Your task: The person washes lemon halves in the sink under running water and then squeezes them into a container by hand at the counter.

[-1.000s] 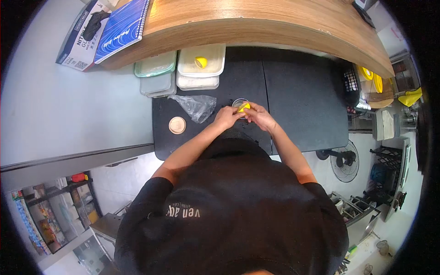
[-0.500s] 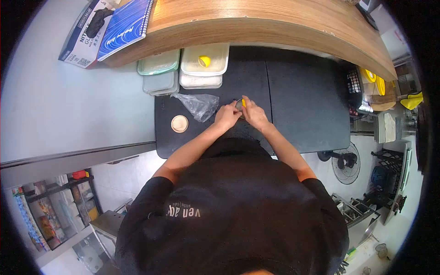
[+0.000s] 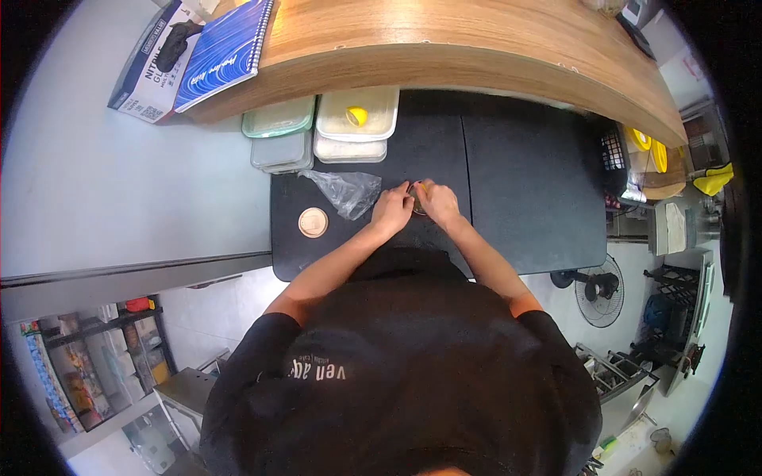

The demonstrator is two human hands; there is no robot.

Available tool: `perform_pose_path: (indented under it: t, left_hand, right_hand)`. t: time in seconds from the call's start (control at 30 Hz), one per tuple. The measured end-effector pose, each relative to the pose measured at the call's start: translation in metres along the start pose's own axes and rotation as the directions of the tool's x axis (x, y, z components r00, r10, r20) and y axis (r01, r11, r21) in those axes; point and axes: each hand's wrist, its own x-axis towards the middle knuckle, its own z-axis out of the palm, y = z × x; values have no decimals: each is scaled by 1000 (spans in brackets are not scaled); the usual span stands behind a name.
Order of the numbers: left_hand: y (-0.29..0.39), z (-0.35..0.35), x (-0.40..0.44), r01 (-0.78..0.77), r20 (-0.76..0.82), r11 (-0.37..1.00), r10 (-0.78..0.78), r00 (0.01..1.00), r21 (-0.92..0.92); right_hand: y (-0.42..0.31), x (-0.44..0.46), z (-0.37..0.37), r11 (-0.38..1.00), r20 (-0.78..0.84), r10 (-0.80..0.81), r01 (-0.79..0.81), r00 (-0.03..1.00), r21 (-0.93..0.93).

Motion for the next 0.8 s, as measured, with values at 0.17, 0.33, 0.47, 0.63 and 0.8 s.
perform_pose_path:
  t: [0.17,0.33,0.47,0.63,0.8]
  left_hand:
    - [-7,7,2,-39,-56,999,38,998,-20]
    - [-7,7,3,-92,-74,995,90,993,-25]
    - [-11,9,4,-165,-126,986,159,979,-37]
    - [-17,10,4,-115,-116,993,113,987,-10]
    - [4,-6,-1,-128,14,992,128,992,-18]
  right_hand:
    - [8,-5,-2,984,82,-116,103,990,145]
    - [5,-3,-9,989,168,-119,102,979,107]
    - [4,-2,-7,986,93,-161,157,983,52]
    - [-6,-1,-12,998,70,-41,43,997,-34]
    - [-4,10,-7,949,94,156,-176,983,261]
